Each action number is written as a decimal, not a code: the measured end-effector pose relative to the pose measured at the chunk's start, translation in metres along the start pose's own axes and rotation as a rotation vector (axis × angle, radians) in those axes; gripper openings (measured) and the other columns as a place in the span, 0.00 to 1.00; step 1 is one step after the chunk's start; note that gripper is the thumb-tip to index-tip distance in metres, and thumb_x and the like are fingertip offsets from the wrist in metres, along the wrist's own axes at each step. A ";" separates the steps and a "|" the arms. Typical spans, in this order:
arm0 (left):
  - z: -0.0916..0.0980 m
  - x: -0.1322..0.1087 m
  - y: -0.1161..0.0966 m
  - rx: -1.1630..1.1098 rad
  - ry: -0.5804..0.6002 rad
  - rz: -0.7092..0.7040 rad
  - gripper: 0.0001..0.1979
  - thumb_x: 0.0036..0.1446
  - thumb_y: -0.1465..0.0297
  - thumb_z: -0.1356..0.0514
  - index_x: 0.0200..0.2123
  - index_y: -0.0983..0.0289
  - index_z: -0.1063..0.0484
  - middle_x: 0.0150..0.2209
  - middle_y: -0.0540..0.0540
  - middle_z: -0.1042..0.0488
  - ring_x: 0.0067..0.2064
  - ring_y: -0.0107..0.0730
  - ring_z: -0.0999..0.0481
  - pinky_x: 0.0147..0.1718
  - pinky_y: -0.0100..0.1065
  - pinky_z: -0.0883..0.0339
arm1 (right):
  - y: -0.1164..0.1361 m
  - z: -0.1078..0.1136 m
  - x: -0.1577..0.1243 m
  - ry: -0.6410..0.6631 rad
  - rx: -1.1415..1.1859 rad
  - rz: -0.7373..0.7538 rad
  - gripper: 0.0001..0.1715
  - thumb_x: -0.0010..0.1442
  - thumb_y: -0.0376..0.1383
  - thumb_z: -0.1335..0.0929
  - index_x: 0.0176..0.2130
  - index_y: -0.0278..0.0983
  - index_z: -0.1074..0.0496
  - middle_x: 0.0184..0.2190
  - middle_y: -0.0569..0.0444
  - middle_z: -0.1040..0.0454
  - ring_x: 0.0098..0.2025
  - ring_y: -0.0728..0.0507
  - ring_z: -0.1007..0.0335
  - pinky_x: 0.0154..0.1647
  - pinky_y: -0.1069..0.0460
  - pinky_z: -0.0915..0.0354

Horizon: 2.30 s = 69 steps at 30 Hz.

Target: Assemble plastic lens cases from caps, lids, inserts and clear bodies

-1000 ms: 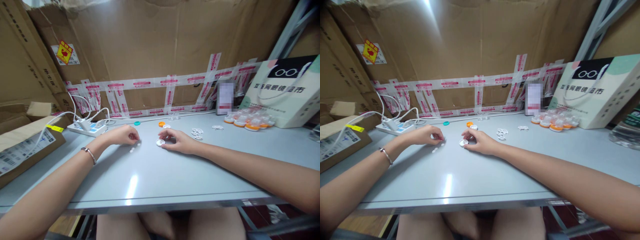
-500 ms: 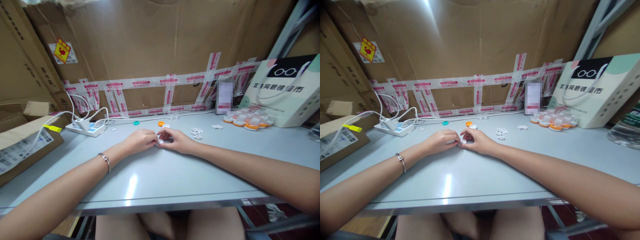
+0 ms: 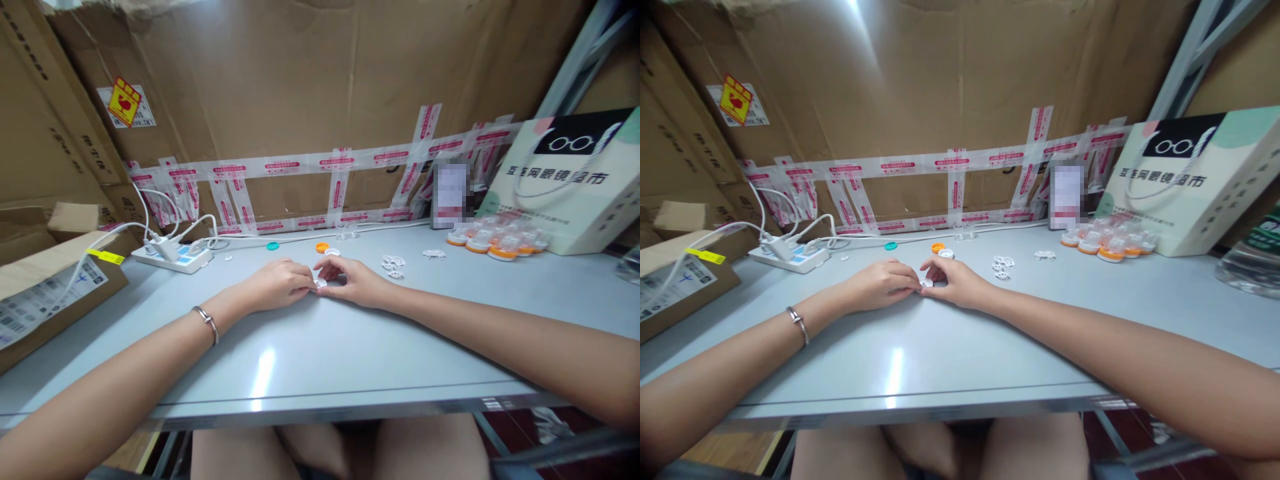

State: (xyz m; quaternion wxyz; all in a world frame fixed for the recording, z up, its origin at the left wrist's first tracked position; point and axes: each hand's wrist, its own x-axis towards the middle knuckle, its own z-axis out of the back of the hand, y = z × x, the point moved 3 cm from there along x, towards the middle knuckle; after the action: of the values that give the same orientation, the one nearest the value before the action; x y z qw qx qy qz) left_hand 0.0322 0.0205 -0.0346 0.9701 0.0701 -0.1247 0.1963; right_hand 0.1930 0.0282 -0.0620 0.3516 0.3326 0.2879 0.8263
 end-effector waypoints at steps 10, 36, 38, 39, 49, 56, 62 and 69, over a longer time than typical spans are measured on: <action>0.038 -0.011 0.021 -0.351 0.063 0.323 0.09 0.56 0.68 0.45 0.32 0.65 0.26 0.33 0.55 0.24 0.34 0.29 0.27 0.34 0.28 0.36 | 0.001 0.000 0.000 -0.009 0.004 -0.010 0.23 0.48 0.42 0.30 0.41 0.35 0.34 0.34 0.52 0.30 0.37 0.46 0.32 0.43 0.48 0.34; 0.026 0.002 -0.004 -0.372 -0.251 0.534 0.06 0.49 0.74 0.43 0.28 0.65 0.26 0.27 0.51 0.23 0.28 0.26 0.26 0.30 0.26 0.34 | 0.025 0.016 -0.002 -0.238 0.082 0.070 0.11 0.52 0.39 0.31 0.36 0.35 0.26 0.33 0.52 0.23 0.35 0.47 0.27 0.41 0.49 0.32; 0.024 0.005 -0.013 -0.506 -0.373 0.526 0.04 0.51 0.73 0.43 0.29 0.66 0.28 0.27 0.50 0.24 0.29 0.25 0.26 0.30 0.25 0.32 | 0.029 0.015 -0.004 -0.241 0.091 0.085 0.11 0.52 0.38 0.32 0.36 0.36 0.25 0.33 0.53 0.22 0.35 0.47 0.27 0.39 0.50 0.32; 0.023 0.006 -0.015 -0.557 -0.407 0.530 0.04 0.52 0.72 0.42 0.29 0.66 0.29 0.27 0.50 0.24 0.29 0.25 0.25 0.31 0.26 0.32 | 0.030 0.014 -0.005 -0.247 0.093 0.087 0.10 0.53 0.38 0.32 0.35 0.37 0.25 0.33 0.54 0.22 0.36 0.46 0.26 0.39 0.51 0.32; 0.002 0.001 0.003 -0.520 -0.152 0.557 0.17 0.52 0.62 0.40 0.43 0.64 0.30 0.42 0.57 0.27 0.43 0.36 0.28 0.40 0.36 0.34 | 0.017 0.016 -0.004 -0.154 -0.109 0.154 0.08 0.54 0.32 0.35 0.32 0.37 0.26 0.31 0.54 0.23 0.33 0.47 0.27 0.38 0.51 0.32; -0.007 0.005 -0.001 -0.434 -0.024 0.458 0.15 0.52 0.63 0.41 0.40 0.66 0.27 0.37 0.57 0.28 0.39 0.35 0.29 0.39 0.33 0.37 | 0.012 0.013 -0.004 0.039 -0.281 0.314 0.09 0.56 0.32 0.37 0.32 0.36 0.28 0.32 0.50 0.24 0.35 0.46 0.28 0.39 0.50 0.33; -0.010 0.005 0.000 -0.470 -0.037 0.489 0.13 0.50 0.64 0.39 0.38 0.65 0.27 0.37 0.56 0.28 0.38 0.34 0.30 0.38 0.32 0.37 | 0.011 0.012 -0.003 0.059 -0.281 0.326 0.08 0.57 0.32 0.38 0.31 0.37 0.29 0.31 0.50 0.25 0.35 0.46 0.29 0.39 0.50 0.33; -0.013 0.005 0.003 -0.578 -0.047 0.553 0.12 0.47 0.66 0.36 0.36 0.65 0.27 0.33 0.53 0.29 0.35 0.31 0.31 0.36 0.31 0.37 | 0.010 0.012 -0.004 0.080 -0.279 0.346 0.09 0.57 0.33 0.38 0.32 0.36 0.28 0.32 0.49 0.25 0.36 0.46 0.29 0.39 0.50 0.33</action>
State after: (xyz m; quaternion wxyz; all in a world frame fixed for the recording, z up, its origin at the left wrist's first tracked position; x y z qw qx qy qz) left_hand 0.0377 0.0275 -0.0454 0.8572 -0.2372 -0.2113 0.4054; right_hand 0.1998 0.0223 -0.0488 0.2355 0.2921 0.1234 0.9187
